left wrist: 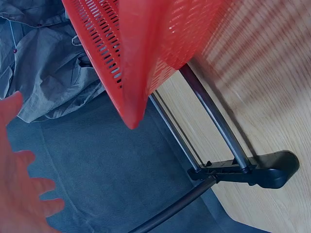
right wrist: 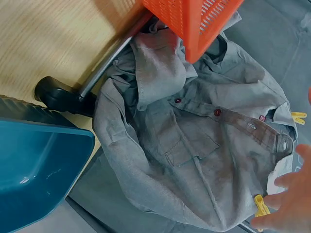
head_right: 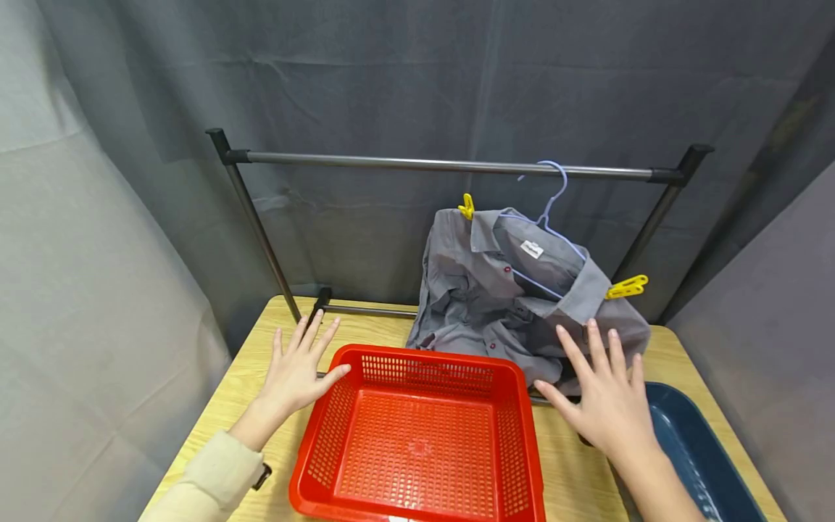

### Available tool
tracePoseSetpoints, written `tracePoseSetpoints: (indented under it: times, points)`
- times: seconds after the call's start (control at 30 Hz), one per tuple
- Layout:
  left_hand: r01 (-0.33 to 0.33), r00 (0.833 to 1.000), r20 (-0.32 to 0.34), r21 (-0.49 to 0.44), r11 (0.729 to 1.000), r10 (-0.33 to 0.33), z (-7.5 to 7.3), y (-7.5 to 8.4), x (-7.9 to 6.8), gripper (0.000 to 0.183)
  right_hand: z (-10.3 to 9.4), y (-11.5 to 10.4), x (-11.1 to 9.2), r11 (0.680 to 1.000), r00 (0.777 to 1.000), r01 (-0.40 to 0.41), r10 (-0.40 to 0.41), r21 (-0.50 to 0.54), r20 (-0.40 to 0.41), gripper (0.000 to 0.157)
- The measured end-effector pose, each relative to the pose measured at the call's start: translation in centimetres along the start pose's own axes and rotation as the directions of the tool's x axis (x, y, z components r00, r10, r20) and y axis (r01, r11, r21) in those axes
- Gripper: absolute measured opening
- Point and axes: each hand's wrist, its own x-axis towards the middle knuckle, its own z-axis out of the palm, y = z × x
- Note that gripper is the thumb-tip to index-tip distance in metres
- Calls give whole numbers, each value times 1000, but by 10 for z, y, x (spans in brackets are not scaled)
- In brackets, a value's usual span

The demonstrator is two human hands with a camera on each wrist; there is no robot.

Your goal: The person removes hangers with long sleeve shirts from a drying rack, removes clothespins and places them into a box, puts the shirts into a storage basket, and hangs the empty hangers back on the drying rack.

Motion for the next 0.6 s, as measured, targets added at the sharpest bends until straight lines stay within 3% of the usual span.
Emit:
tracePoseSetpoints:
  times: [0.3,0.6]
  points:
    - [-6,1000,-20,-23,1000,6,0,2,2,76,-9,3,6,999,999,-28,29,29,-40,86]
    - [-24,988,-152,-72,997,13,2,-1,14,71,-22,7,18,997,981,-13,28,78,-190,79]
